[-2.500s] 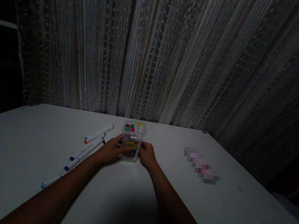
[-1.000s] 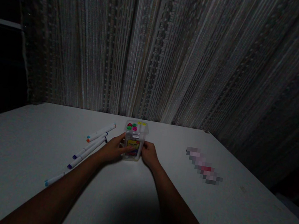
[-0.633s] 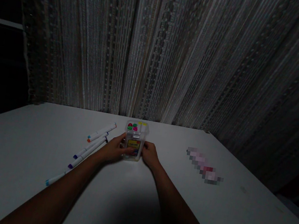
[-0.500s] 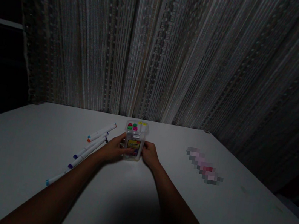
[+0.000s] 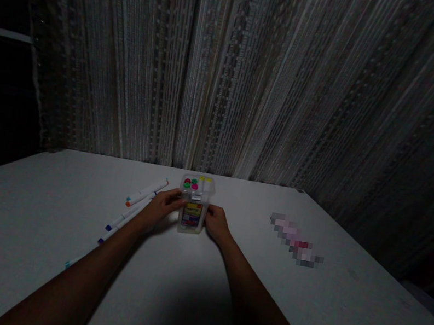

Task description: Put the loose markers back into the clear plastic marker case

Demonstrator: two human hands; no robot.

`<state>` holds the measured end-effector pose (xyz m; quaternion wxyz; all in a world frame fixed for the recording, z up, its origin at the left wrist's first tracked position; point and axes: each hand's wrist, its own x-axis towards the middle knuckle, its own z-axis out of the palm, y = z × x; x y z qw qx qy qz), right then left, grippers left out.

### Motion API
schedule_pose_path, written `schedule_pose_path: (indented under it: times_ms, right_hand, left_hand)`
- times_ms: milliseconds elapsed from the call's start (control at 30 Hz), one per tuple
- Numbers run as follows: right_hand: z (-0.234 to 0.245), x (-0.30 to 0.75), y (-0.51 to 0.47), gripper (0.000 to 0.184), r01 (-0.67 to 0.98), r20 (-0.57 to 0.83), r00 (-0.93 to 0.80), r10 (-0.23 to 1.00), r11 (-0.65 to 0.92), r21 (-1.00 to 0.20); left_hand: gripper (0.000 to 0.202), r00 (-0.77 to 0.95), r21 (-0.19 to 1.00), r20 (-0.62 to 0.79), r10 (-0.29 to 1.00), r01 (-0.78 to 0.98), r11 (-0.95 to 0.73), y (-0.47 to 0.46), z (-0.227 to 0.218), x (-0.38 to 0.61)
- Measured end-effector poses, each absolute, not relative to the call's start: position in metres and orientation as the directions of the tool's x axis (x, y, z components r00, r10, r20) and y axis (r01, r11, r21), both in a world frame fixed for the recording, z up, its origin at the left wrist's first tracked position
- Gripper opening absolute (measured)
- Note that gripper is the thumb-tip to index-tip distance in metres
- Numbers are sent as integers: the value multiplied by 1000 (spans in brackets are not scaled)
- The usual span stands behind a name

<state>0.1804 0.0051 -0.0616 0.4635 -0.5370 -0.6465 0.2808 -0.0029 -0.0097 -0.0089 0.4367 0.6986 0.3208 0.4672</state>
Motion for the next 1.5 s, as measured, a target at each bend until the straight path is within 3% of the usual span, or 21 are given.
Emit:
schedule_pose_path:
  times_ms: [733,1233,1500]
  right_hand:
    - [-62,181,5,23,391,320,-19,947,302,-870]
    - [-59,181,3,26,413,313,-13,950,290,-863]
    - [-45,185,-2,28,214,279,-119,953,299,-930]
  left_hand:
    - [46,386,918,372,844,-19,-396,-5,-18,-1]
    - [47,402,937,294,867,59,-345,-6,-18,-1]
    - [53,437,941,258,862,91,-327,-4,-23,-1]
